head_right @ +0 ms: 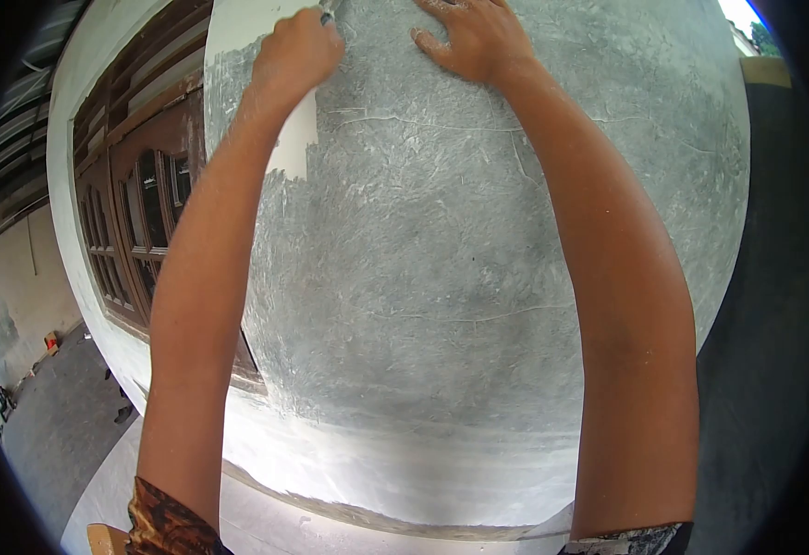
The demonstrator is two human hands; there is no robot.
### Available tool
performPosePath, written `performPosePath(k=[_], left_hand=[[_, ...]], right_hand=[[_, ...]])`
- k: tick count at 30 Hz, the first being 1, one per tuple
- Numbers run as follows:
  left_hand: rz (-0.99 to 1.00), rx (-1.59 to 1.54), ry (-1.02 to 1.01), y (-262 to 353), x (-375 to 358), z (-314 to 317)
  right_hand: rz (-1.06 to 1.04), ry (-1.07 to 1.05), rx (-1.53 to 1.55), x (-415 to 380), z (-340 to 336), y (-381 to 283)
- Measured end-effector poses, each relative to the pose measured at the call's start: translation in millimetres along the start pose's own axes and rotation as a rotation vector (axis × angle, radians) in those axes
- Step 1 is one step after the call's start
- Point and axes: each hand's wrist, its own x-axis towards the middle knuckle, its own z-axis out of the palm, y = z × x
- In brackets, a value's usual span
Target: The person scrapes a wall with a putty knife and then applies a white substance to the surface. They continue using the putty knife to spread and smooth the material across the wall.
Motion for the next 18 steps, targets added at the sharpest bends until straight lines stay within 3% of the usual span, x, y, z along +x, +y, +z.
performPosePath(k=[8, 11, 13, 18], left_hand=[[-0.047, 0.018, -0.092, 6.3, -15.6, -0.3], [-0.029, -0.004, 0.032, 2.7, 4.1, 6.3], [-0.132, -0.006, -0.078, 1.1, 23.4, 6.5], [-0.052, 0.004, -0.049, 4.0, -10.5, 0.9]], right_hand=[[0.022, -0.010, 0.035, -1.1, -3.9, -3.0], [0.010, -0.007, 0.020, 1.4, 1.7, 2.5], [0.007, -0.003, 0.022, 2.0, -2.2, -0.4], [0.013, 0.004, 0.041, -2.0, -3.4, -1.8]])
